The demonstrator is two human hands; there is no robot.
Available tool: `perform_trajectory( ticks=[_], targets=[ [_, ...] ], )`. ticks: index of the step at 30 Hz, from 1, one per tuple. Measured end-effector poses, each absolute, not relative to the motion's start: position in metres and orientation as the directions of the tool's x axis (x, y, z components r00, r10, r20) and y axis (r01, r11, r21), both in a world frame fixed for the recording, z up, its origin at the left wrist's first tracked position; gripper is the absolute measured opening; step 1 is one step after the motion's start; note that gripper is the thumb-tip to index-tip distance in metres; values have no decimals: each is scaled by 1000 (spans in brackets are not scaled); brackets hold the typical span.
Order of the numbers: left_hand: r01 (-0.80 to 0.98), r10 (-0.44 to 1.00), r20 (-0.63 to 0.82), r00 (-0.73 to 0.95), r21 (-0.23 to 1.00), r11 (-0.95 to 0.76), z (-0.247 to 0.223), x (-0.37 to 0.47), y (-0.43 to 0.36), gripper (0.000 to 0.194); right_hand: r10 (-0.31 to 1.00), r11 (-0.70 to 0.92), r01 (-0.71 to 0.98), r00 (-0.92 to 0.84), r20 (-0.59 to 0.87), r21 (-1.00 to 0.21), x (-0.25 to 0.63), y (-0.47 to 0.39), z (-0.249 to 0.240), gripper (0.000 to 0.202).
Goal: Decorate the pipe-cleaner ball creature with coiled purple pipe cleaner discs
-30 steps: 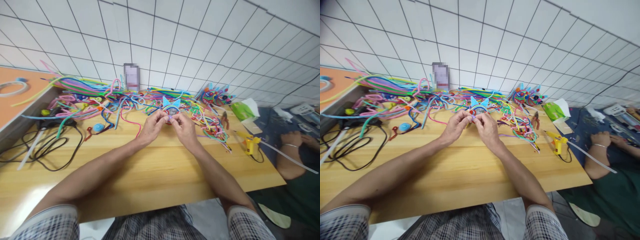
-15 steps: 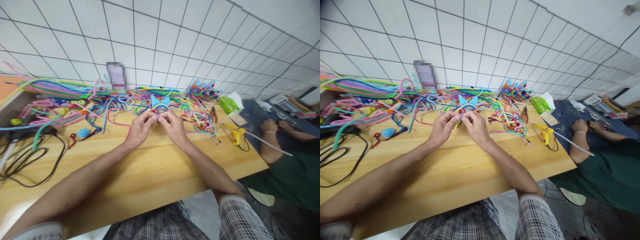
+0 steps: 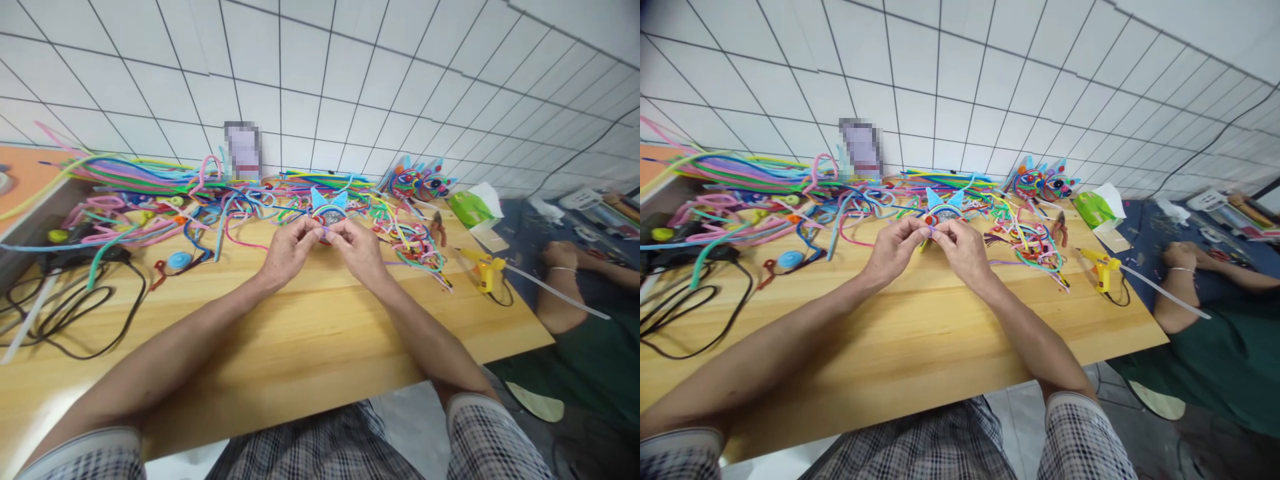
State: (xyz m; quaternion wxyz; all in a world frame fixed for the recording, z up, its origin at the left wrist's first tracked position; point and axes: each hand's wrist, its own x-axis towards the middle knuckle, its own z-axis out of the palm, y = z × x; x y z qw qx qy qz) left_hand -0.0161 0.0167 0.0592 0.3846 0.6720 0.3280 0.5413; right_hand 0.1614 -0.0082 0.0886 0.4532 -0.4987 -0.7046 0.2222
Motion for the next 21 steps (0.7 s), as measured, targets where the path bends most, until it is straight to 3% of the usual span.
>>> perform_trajectory(
  ticks=[3,6,11,14,17,21],
  targets=[
    [-53,896,420,147,908,-417,54,-12,16,26,914,388,452,-76,398,-803,160,-6,84,17],
    [-71,890,409,201,912,-403,55,-13,19,25,906,399,486,-76,417,-778,161,-6,83,17],
    [148,777,545,315,781,-607,64,-23,27,12,849,464,657,-139,510,-594,166,-8,88,12],
    [225,726,595,344,699,-679,66,-25,27,14,841,473,704,-181,511,-530,168,-9,89,11],
    [220,739,600,306,711,-668,63,-24,23,16,854,453,701,-163,495,-551,168,-9,90,10],
    [129,802,542,251,803,-582,59,-20,19,19,875,426,612,-91,476,-666,166,-8,87,10]
  ],
)
